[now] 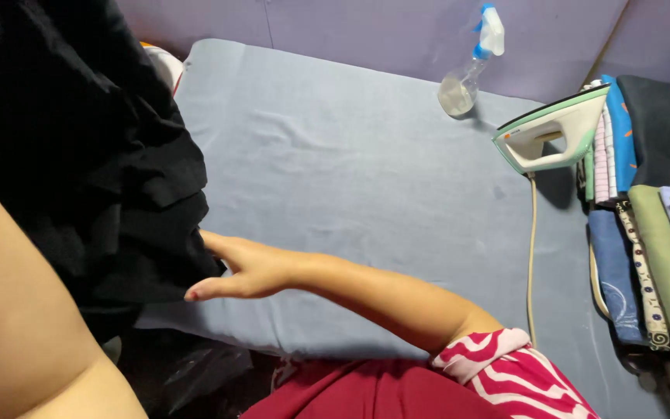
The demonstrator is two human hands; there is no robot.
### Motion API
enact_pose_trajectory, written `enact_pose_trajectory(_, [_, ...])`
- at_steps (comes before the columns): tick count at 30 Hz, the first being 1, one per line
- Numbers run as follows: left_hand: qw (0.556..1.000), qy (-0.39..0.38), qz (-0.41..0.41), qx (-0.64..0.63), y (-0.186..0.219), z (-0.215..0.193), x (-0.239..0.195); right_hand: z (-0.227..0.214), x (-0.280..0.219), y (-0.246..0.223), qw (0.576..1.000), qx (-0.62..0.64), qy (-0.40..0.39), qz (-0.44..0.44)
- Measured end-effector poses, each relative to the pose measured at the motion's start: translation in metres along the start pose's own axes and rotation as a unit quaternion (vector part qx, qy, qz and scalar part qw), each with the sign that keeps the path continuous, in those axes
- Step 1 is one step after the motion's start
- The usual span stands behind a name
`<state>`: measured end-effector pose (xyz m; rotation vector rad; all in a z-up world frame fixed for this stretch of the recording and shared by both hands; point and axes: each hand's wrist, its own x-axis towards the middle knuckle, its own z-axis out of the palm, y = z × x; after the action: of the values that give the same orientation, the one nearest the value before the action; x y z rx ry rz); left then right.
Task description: Ironing a black short-sleeved shirt on an ironing board using a steam iron and a spray bottle.
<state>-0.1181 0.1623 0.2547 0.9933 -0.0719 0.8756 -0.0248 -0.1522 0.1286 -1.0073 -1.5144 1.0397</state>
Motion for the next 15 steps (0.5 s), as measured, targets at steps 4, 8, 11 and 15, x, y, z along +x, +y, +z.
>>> enact_pose_trajectory(4, [1.0,-0.012,-0.011,0.001,-0.014,0.029,0.003,-0.035,-0.03,0.062,0.94,-0.241,-0.004,0.241])
enact_pose_trajectory(8, [0.999,-0.024,-0.019,-0.009,-0.036,0.054,0.01,-0.077,-0.036,0.064,0.947,-0.174,0.225,0.152])
enact_pose_trajectory(11, [0.999,-0.035,-0.029,-0.017,-0.05,0.07,0.012,-0.095,-0.035,0.069,0.95,-0.164,0.258,0.061])
enact_pose_trajectory(15, [0.998,-0.049,-0.036,-0.023,-0.053,0.082,0.012,-0.109,-0.042,0.096,0.941,-0.214,0.233,0.122])
